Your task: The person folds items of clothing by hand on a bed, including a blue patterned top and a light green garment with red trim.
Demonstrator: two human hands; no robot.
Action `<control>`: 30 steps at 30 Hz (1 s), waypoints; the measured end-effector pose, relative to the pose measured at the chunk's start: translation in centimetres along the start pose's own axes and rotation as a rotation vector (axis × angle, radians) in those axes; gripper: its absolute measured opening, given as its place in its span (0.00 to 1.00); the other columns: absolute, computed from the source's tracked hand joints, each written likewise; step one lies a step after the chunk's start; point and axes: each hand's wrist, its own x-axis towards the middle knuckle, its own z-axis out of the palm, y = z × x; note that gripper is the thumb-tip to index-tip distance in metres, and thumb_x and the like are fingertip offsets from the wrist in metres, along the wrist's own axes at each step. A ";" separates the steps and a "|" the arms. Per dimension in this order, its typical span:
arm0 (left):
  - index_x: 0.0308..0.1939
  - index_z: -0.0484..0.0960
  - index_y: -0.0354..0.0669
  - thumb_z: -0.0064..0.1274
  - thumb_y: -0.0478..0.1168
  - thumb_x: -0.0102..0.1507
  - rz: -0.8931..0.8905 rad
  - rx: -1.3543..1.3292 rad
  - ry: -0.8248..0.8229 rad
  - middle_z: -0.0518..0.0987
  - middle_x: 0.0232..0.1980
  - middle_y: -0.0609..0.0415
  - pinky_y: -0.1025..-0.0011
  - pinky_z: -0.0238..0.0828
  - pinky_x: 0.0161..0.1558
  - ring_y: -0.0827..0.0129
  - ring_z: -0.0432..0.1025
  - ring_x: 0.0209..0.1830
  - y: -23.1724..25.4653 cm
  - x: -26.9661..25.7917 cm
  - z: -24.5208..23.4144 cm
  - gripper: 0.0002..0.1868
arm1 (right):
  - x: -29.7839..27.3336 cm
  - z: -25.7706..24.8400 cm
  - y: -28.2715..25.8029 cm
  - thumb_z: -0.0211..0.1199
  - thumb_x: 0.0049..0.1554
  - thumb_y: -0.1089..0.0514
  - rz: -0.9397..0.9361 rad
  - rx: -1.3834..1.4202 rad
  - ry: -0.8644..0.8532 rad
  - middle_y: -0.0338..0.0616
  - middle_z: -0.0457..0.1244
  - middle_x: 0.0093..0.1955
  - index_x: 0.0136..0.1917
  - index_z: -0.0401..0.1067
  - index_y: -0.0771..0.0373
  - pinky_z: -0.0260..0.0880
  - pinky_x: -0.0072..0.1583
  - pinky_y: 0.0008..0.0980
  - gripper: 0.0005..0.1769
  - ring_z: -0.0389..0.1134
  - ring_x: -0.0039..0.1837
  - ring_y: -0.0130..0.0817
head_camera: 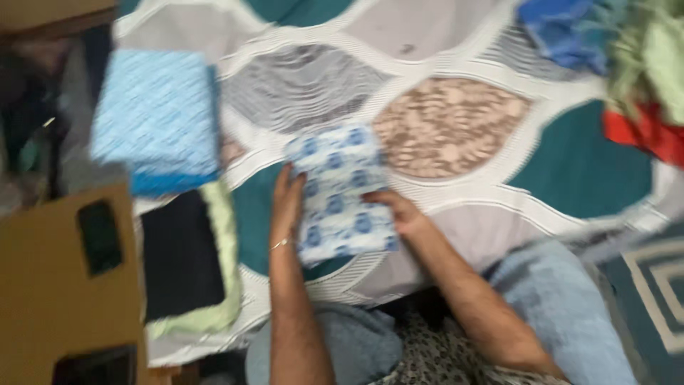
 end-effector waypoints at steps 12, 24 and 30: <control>0.76 0.59 0.45 0.37 0.58 0.68 -0.087 -1.430 0.319 0.65 0.74 0.48 0.45 0.54 0.72 0.49 0.60 0.73 5.2 -2.0 -5.9 0.35 | 3.3 24.6 -7.4 0.58 0.54 0.63 -0.282 -0.100 -0.039 0.60 0.67 0.64 0.71 0.64 0.72 0.72 0.66 0.56 0.31 0.71 0.63 0.55; 0.68 0.69 0.50 0.35 0.60 0.65 -0.089 -1.429 0.397 0.72 0.71 0.47 0.48 0.55 0.66 0.51 0.68 0.67 5.1 -2.0 -6.7 0.32 | 30.6 32.1 -2.4 0.62 0.55 0.62 -0.235 0.039 -0.276 0.54 0.70 0.55 0.58 0.71 0.70 0.75 0.64 0.49 0.17 0.73 0.56 0.50; 0.67 0.71 0.50 0.34 0.58 0.65 -0.170 -1.373 0.442 0.75 0.69 0.48 0.53 0.52 0.67 0.57 0.68 0.69 4.6 -0.9 -5.7 0.31 | 35.3 28.0 -0.1 0.61 0.51 0.58 -0.083 -0.147 0.010 0.52 0.71 0.49 0.56 0.74 0.69 0.77 0.58 0.44 0.20 0.74 0.49 0.45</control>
